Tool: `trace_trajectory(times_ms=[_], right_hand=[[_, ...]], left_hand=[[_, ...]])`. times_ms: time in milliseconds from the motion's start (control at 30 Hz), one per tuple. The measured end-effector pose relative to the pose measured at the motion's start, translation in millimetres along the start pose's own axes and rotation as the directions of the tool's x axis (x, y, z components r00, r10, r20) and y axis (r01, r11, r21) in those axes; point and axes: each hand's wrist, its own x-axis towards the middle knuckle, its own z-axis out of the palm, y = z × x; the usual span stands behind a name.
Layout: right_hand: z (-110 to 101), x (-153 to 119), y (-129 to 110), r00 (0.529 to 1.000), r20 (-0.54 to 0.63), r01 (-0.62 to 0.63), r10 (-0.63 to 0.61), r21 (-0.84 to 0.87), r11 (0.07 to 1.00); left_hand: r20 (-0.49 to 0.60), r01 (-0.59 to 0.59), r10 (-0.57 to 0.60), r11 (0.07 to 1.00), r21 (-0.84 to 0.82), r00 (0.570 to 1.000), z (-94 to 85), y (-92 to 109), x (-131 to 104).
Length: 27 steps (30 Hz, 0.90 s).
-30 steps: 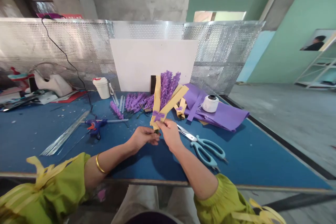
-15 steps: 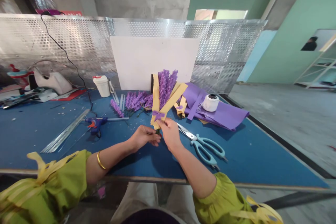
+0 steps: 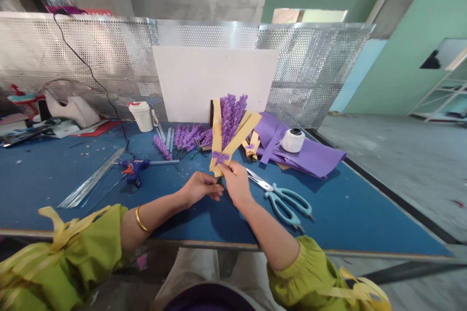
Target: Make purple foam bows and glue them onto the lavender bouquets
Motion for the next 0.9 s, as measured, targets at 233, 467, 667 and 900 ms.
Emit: trace_trajectory(times_ms=[233,467,667,900], right_hand=[[-2.4,0.0,-4.4,0.987,0.161,-0.024,0.014,0.056,0.998],[-0.6,-1.0,-2.7,0.985,0.157,-0.082,0.066,0.100,0.992],[-7.3,3.9,-3.5,0.996,0.048,-0.081,0.076,0.103,0.991],[2.2,-6.8,-2.2,0.983,0.150,-0.122,0.108,0.087,0.989]], left_hand=[[-0.084,-0.076,0.073,0.996,-0.038,0.994,-5.4,3.6,-0.1],[-0.073,-0.051,0.047,0.997,-0.049,0.996,-8.8,7.2,-0.5],[-0.001,0.045,-0.045,0.997,-0.064,0.999,-21.1,21.5,-2.5],[-0.232,-0.202,0.127,0.919,-0.339,0.964,-49.1,41.3,6.6]])
